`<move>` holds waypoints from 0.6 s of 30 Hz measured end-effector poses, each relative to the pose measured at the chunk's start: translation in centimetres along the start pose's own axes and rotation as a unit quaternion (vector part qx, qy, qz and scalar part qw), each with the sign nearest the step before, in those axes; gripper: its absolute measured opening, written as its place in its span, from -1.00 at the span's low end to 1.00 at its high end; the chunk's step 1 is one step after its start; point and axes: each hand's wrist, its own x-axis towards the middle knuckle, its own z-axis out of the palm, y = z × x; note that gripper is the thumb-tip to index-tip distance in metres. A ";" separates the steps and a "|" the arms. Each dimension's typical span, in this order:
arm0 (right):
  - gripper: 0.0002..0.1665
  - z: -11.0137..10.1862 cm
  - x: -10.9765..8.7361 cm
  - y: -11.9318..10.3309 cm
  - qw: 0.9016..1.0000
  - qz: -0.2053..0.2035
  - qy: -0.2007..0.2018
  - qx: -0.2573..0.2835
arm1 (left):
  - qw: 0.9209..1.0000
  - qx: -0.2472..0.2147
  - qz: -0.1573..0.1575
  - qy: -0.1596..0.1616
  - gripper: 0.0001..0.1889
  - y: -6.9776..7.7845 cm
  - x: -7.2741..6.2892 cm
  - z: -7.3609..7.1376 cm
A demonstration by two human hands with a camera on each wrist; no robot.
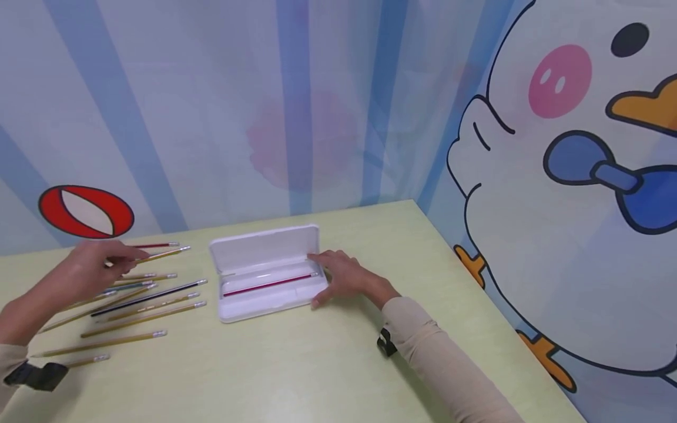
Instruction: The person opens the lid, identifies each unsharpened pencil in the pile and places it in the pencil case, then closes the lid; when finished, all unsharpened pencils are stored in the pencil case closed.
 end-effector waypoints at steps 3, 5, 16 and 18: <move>0.25 0.0 0.0 0.0 1.000 -0.001 0.001 -0.004 | 1.000 -0.001 0.001 0.006 -0.72 1.0 -0.7 0.1; 0.25 0.0 -0.1 0.0 1.000 0.000 0.003 -0.008 | 1.000 -0.004 0.007 0.012 -0.72 1.9 -1.1 0.3; 0.25 0.1 0.1 0.0 1.000 0.010 0.004 -0.006 | 0.998 -0.017 0.037 0.038 -0.69 5.8 -2.6 2.4; 0.25 0.0 0.1 0.0 1.000 0.011 0.003 -0.003 | 0.998 -0.019 0.045 0.045 -0.69 6.1 -2.7 2.7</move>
